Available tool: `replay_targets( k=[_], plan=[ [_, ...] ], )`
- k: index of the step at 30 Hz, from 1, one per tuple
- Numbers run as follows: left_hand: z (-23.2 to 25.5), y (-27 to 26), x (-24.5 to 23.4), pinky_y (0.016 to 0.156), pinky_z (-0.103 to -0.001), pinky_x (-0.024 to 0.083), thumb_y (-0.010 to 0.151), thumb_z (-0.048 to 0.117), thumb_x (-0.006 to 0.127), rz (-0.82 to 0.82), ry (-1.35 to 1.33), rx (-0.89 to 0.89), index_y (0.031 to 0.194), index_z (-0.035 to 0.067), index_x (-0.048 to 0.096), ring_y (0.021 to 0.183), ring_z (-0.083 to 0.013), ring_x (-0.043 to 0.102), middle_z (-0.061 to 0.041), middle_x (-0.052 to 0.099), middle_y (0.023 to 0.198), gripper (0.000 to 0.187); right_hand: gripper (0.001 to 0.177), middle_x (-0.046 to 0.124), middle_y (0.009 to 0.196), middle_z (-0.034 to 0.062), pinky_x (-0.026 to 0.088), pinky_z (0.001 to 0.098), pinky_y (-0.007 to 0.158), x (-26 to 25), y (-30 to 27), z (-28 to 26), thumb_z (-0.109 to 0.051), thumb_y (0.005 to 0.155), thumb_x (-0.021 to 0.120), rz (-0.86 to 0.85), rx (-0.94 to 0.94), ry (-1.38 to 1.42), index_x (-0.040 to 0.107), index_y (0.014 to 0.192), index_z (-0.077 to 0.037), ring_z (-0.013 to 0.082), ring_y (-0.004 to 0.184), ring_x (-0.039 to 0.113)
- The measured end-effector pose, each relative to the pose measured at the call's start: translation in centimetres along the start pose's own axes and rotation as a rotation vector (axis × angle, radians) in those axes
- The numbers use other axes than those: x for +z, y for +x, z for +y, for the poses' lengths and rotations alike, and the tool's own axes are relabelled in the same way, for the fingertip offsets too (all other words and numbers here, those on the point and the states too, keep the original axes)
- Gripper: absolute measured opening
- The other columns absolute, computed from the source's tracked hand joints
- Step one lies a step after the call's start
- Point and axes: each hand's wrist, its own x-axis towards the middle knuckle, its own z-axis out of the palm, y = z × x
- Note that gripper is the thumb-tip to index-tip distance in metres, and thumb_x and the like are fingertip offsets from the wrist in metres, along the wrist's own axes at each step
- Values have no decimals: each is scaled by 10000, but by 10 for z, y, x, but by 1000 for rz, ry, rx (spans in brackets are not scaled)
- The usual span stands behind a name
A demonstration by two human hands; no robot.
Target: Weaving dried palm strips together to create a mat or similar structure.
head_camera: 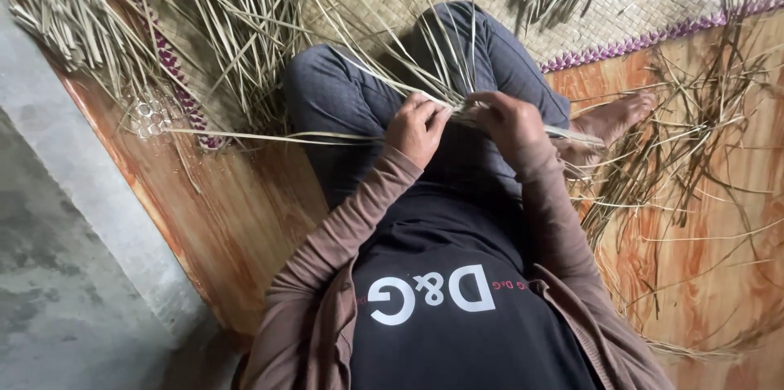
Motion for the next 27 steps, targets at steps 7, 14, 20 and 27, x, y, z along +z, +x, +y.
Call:
replay_targets(
  k=[7, 14, 20, 27],
  plan=[
    [-2, 0, 3, 735, -359, 613, 915, 264, 767, -24, -19, -4, 841, 125, 700, 860, -300, 724, -56, 643, 878, 171, 247, 636, 595, 86, 515, 430, 621, 2, 11, 13, -186, 1010, 651, -396, 339, 256, 650, 1253, -138, 290, 594, 646],
    [-24, 15, 6, 702, -392, 606, 862, 294, 813, -108, -64, -1, 797, 117, 705, 809, -327, 720, -84, 647, 832, 218, 92, 508, 479, 18, 387, 223, 406, 15, 22, 53, -106, 1016, 623, -543, 431, 646, 631, 1090, -53, 84, 410, 485],
    [-29, 22, 0, 702, -360, 595, 862, 338, 805, -221, -131, -98, 801, 149, 734, 833, -299, 724, -63, 652, 827, 211, 163, 505, 450, 64, 371, 216, 344, 12, 24, 52, -179, 1024, 632, -553, 493, 734, 672, 1084, -33, 106, 339, 470],
    [-27, 22, 1, 675, -341, 601, 849, 386, 800, -220, -109, -137, 797, 157, 753, 804, -278, 729, -66, 660, 795, 240, 134, 504, 450, 59, 346, 199, 342, 19, 23, 52, -135, 1010, 654, -511, 481, 735, 675, 1062, -13, 86, 341, 457]
  ],
)
